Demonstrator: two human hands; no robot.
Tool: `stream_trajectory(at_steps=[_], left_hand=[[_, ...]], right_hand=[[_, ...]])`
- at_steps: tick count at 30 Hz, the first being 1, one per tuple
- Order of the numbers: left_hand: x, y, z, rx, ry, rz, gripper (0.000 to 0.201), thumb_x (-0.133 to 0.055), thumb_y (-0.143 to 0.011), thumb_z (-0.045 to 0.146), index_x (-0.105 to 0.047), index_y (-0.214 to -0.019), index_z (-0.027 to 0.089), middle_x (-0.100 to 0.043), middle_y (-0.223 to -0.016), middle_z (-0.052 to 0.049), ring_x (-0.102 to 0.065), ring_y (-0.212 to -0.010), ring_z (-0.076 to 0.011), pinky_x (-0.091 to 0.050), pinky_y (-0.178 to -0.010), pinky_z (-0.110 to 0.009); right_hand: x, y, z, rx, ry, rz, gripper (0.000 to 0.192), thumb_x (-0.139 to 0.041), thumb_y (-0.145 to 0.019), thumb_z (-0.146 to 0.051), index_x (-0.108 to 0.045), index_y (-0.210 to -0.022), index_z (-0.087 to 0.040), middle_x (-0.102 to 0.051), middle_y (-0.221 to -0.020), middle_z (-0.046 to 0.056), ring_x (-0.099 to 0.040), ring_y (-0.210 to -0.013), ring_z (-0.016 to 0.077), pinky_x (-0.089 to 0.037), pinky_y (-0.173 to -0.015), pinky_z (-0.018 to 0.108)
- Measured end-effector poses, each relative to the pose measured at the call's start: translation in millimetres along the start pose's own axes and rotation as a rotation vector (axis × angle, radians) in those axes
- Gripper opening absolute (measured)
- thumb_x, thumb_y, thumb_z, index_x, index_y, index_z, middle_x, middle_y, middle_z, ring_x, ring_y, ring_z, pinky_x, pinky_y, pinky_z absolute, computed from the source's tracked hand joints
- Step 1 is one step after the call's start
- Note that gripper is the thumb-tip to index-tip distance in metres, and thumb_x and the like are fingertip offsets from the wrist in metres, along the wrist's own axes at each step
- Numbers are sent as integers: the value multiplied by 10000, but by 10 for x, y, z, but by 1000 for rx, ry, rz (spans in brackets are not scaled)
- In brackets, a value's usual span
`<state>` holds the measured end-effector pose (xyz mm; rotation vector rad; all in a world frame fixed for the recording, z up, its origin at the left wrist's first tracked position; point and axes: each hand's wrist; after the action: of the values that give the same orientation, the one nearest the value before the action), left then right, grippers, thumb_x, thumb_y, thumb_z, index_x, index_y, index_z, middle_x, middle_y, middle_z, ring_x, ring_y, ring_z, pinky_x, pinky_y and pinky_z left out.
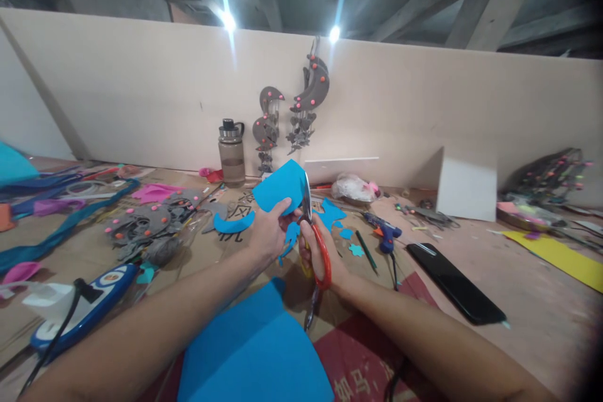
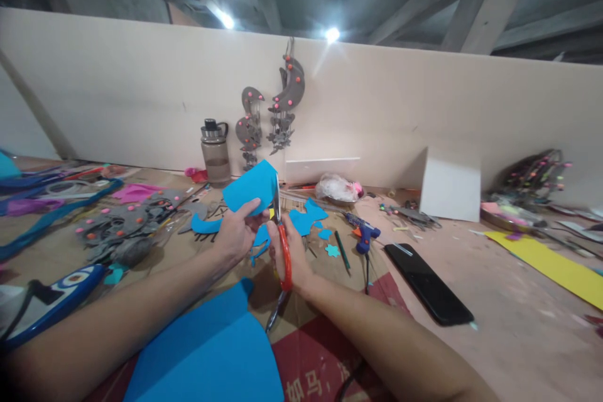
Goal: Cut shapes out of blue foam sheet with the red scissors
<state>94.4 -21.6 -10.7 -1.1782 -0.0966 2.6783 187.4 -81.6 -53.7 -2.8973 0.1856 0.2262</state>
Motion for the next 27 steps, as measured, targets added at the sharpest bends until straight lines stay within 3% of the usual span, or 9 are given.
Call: stream_trajectory(at_steps=[27], left_hand=[[10, -34, -5, -19, 10, 6, 385, -897, -503, 249, -557, -668, 175, -627, -581, 40, -619, -504, -131, -515, -560, -278]], right_hand=[[-14, 28, -63, -75, 18, 41, 451, -653, -866, -658, -454, -978, -269, -404, -586, -124, -329, -371, 56, -301, -301, 150]])
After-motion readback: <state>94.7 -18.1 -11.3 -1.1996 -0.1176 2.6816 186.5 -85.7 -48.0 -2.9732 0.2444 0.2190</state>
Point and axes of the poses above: each hand's wrist, its own y-axis away from the middle knuckle, its own x-axis out of the back of the hand, z = x × y
